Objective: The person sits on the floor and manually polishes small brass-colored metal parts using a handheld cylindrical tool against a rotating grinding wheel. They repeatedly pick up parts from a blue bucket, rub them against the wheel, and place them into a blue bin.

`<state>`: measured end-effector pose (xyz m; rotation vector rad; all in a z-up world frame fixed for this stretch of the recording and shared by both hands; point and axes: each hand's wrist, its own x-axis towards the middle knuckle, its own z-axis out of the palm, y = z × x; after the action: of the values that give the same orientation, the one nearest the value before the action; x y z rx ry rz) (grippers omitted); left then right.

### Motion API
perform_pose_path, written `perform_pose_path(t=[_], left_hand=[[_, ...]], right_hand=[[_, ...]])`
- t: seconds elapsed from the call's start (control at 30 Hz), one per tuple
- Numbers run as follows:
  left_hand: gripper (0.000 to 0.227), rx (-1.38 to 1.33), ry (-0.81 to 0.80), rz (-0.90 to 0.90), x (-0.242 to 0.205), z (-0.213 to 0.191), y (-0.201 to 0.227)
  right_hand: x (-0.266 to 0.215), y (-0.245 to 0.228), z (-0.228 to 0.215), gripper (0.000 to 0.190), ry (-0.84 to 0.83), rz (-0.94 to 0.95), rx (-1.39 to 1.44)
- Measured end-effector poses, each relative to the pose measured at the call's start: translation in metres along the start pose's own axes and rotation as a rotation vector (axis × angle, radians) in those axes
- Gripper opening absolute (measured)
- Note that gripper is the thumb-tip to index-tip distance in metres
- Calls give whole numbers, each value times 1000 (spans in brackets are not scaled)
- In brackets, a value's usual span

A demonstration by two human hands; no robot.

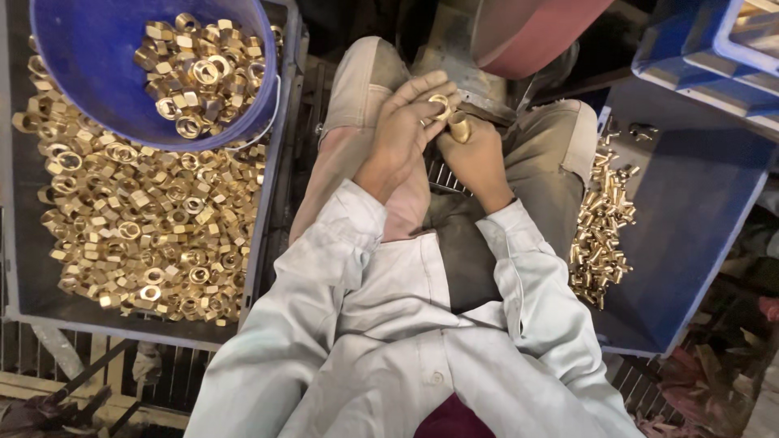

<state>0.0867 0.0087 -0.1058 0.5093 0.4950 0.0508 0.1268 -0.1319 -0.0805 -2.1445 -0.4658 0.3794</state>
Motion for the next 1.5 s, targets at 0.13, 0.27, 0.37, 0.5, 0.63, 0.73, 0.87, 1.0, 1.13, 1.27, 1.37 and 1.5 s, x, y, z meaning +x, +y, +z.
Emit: perform_pose_path(t=[0.13, 0.27, 0.37, 0.5, 0.63, 0.73, 0.87, 1.0, 1.13, 1.27, 1.37, 1.5], left_hand=[[32, 327, 52, 204, 5, -4, -13], [23, 607, 29, 440, 12, -12, -29], [21, 545, -13, 355, 5, -3, -32], [24, 1003, 12, 510, -24, 19, -27], [36, 1217, -204, 701, -31, 25, -21], [33, 1127, -220, 524, -27, 22, -25], [27, 665, -360, 342, -14, 10, -26], [33, 277, -398, 306, 3, 4, -20], [33, 561, -380, 176, 14, -5, -17], [31, 686, -601, 142, 32, -10, 1], [33, 632, -543, -3, 31, 1, 9], [35, 533, -390, -195, 27, 15, 16]], right_hand=[[-1, -4, 0, 8, 16, 17, 15], [-1, -2, 2, 9, 4, 29, 4], [-2, 15, 10, 16, -63, 27, -59], [-1, 60, 15, 16, -93, -198, -135], [1, 77, 13, 18, -107, -415, -135], [-5, 66, 8, 16, -182, -320, 221], [-3, 49, 7, 3, -311, 462, 601], [-2, 35, 4, 6, -252, 329, 741], [2, 28, 2, 4, -99, 261, 758], [4, 31, 0, 8, -55, 232, 645], [10, 29, -2, 10, -30, 246, 756], [19, 28, 3, 10, 42, 356, 875]])
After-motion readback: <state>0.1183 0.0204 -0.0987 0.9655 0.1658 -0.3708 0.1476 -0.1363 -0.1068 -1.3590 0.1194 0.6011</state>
